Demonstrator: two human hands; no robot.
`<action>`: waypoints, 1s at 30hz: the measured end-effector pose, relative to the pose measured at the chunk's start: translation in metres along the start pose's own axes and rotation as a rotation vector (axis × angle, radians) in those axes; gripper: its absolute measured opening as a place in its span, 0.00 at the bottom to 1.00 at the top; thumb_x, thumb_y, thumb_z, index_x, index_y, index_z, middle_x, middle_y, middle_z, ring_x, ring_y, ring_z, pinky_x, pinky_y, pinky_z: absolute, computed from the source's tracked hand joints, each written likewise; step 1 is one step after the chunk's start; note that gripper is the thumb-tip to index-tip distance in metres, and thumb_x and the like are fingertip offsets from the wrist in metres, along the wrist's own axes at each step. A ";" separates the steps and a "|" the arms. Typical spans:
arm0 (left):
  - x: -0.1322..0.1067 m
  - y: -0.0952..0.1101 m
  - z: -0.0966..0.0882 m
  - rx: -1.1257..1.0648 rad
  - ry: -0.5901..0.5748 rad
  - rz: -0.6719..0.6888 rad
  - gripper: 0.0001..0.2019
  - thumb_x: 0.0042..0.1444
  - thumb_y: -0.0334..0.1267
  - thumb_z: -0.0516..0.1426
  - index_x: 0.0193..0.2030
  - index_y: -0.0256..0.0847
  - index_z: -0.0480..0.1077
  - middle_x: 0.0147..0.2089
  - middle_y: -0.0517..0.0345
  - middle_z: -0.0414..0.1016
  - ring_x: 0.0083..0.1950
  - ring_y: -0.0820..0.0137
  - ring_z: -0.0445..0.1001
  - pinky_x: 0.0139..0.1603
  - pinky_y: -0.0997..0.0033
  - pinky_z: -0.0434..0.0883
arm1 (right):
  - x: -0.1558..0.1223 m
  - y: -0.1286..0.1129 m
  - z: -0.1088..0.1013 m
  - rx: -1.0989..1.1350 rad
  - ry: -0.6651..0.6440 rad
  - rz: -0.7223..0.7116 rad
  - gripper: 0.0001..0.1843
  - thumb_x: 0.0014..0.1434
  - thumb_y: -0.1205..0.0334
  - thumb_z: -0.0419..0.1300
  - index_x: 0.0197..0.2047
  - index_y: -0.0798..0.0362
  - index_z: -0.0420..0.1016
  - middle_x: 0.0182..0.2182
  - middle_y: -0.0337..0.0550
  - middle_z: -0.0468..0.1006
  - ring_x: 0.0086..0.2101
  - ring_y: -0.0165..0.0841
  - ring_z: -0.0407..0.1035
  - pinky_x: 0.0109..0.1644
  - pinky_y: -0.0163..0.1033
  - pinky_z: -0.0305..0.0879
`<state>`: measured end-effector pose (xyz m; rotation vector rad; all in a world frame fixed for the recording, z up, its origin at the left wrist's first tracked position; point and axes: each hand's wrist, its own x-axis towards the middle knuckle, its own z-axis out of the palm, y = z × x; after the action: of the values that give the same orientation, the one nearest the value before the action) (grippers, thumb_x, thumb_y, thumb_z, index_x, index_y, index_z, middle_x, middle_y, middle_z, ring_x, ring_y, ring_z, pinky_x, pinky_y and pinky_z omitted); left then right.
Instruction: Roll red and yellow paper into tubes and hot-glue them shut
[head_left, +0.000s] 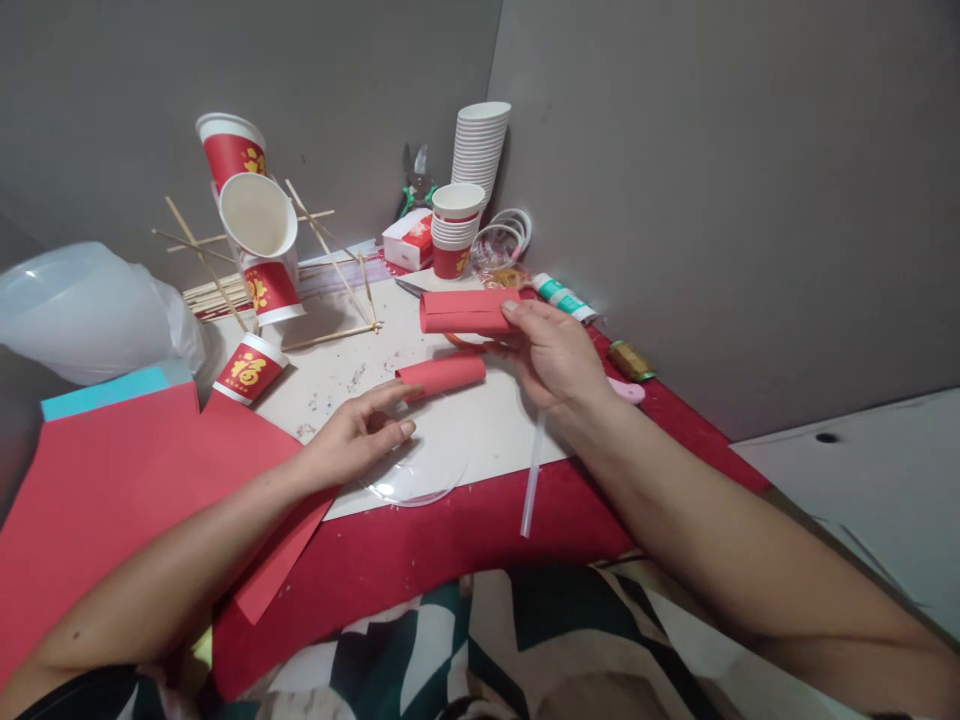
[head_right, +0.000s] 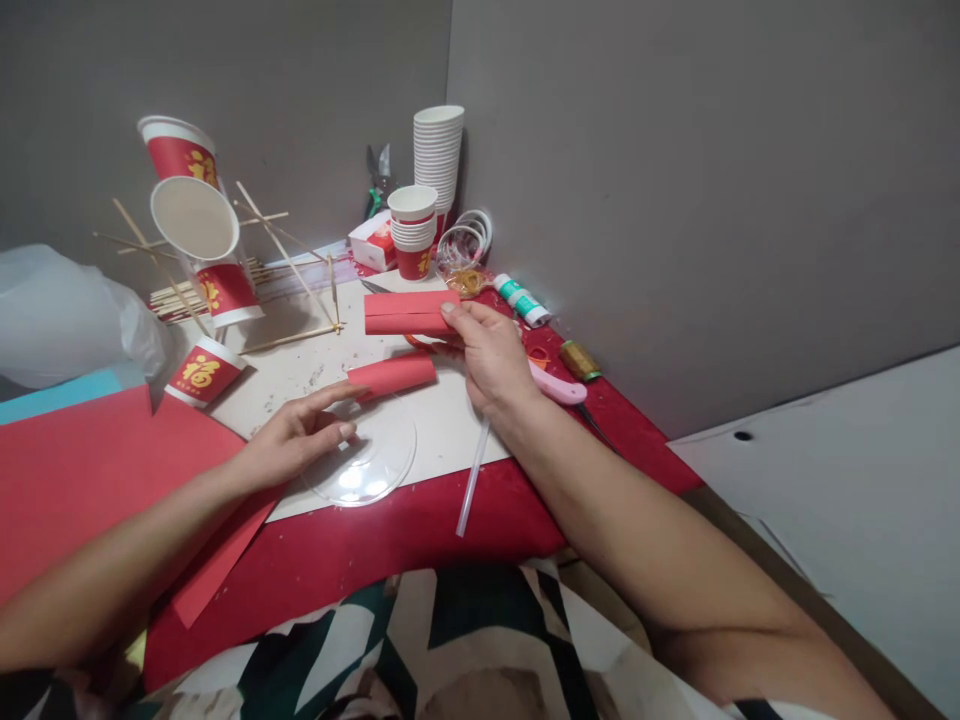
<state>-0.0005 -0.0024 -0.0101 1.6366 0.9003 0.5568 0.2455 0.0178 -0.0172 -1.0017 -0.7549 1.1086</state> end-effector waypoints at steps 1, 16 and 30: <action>0.000 0.000 0.000 -0.006 -0.012 -0.009 0.24 0.57 0.41 0.61 0.61 0.43 0.70 0.52 0.48 0.78 0.40 0.67 0.77 0.39 0.66 0.73 | -0.001 0.000 0.001 0.007 -0.013 0.015 0.06 0.53 0.58 0.64 0.32 0.50 0.73 0.33 0.37 0.79 0.38 0.34 0.75 0.46 0.46 0.77; -0.018 0.016 0.021 -0.077 0.213 -0.120 0.44 0.57 0.48 0.62 0.74 0.38 0.46 0.39 0.49 0.76 0.44 0.62 0.74 0.35 0.67 0.72 | -0.008 -0.007 0.006 -0.331 -0.287 0.180 0.10 0.54 0.58 0.66 0.29 0.55 0.74 0.18 0.36 0.73 0.17 0.24 0.65 0.18 0.27 0.61; -0.033 0.044 0.014 0.184 0.113 -0.186 0.23 0.56 0.47 0.62 0.55 0.37 0.73 0.38 0.49 0.81 0.33 0.65 0.77 0.32 0.67 0.73 | -0.007 0.008 0.010 -0.435 -0.296 0.185 0.03 0.58 0.64 0.63 0.36 0.54 0.74 0.19 0.36 0.74 0.14 0.25 0.65 0.11 0.27 0.57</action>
<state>0.0023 -0.0405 0.0315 1.6755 1.2035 0.4518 0.2317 0.0148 -0.0208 -1.3071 -1.1971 1.3002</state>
